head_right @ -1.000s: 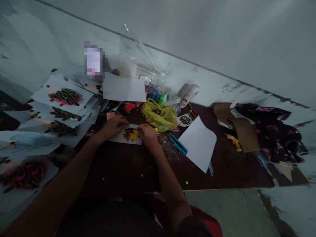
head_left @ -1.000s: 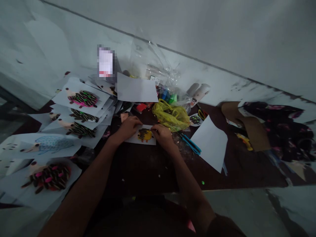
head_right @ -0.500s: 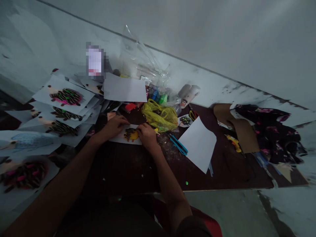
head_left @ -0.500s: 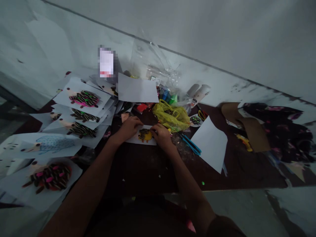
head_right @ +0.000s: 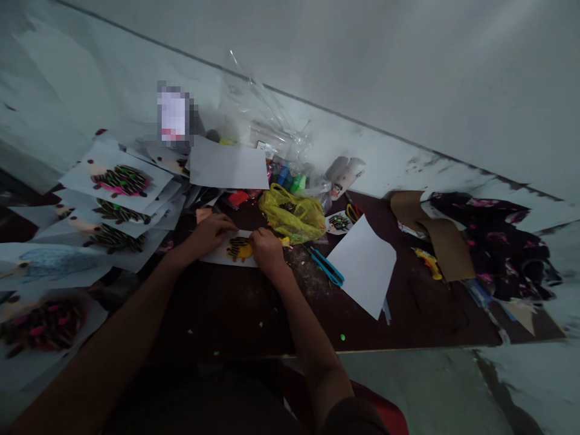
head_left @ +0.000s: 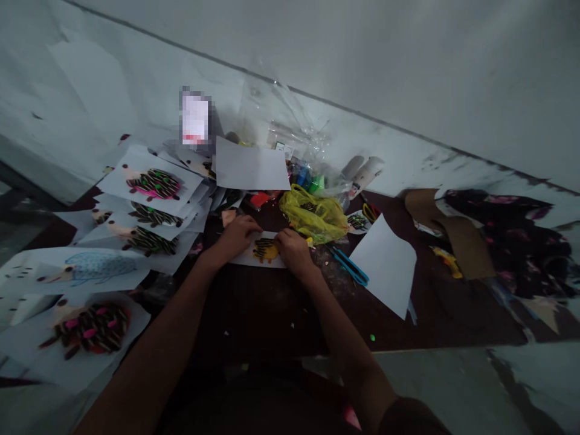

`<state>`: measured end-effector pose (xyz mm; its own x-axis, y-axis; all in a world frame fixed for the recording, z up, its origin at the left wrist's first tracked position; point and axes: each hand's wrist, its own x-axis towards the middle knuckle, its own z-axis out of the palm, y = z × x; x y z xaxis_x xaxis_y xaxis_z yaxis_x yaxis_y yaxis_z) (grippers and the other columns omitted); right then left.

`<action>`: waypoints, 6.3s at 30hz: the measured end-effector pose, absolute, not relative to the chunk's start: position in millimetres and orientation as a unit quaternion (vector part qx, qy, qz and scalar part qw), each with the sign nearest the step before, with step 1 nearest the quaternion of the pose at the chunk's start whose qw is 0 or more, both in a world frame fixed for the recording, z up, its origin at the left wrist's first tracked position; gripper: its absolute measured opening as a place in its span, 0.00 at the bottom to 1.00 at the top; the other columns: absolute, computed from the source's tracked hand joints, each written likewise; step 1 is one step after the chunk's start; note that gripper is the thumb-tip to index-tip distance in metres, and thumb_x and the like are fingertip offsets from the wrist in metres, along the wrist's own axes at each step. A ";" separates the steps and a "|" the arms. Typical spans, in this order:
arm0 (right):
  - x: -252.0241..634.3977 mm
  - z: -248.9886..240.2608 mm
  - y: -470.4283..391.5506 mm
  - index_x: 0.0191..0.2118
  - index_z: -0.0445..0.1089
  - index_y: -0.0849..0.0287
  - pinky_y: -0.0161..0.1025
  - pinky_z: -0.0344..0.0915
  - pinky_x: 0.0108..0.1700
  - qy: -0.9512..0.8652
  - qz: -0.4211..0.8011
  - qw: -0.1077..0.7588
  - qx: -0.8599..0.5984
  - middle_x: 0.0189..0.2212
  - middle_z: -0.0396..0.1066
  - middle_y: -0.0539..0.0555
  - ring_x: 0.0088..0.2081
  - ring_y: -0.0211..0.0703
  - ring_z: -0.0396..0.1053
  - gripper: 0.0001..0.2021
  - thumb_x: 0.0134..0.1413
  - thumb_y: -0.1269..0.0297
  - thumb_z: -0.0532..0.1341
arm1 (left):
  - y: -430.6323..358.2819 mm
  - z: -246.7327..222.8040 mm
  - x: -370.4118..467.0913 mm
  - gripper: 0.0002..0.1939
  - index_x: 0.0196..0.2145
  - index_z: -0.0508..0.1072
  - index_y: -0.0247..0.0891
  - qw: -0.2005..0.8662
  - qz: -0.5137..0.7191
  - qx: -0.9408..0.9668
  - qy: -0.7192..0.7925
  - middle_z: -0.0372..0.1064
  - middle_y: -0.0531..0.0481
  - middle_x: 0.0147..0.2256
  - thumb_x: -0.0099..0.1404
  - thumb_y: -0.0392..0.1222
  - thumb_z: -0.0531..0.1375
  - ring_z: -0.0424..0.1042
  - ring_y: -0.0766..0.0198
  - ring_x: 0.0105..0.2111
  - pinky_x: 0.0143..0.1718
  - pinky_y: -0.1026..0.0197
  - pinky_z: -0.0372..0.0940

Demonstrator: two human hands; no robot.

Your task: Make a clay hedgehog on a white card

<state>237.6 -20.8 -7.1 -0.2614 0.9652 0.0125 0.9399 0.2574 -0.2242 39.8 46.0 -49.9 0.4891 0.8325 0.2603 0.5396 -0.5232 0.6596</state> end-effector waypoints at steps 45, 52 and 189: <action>264.9 -8.6 -21.8 0.37 0.77 0.58 0.40 0.66 0.47 -0.692 0.254 0.318 -0.596 0.37 0.78 0.53 0.41 0.44 0.74 0.06 0.59 0.69 0.62 | 45.4 -43.1 40.1 0.19 0.37 0.84 0.39 0.262 0.268 0.826 0.421 0.78 0.45 0.41 0.60 0.25 0.56 0.75 0.57 0.44 0.50 0.53 0.69; 265.2 -11.3 -26.2 0.39 0.81 0.55 0.40 0.68 0.49 -0.718 0.220 0.284 -0.596 0.39 0.80 0.54 0.41 0.44 0.75 0.08 0.61 0.71 0.64 | 45.4 -45.5 40.1 0.17 0.38 0.84 0.39 0.255 0.271 0.828 0.419 0.78 0.44 0.41 0.61 0.27 0.57 0.75 0.55 0.44 0.50 0.52 0.69; 228.4 3.5 -42.9 0.48 0.80 0.56 0.35 0.65 0.45 -0.740 0.096 0.107 -0.657 0.43 0.78 0.57 0.45 0.44 0.75 0.12 0.69 0.68 0.59 | 39.1 -25.8 37.3 0.20 0.46 0.84 0.43 0.322 0.192 0.847 0.376 0.74 0.46 0.50 0.61 0.35 0.56 0.71 0.51 0.54 0.60 0.50 0.63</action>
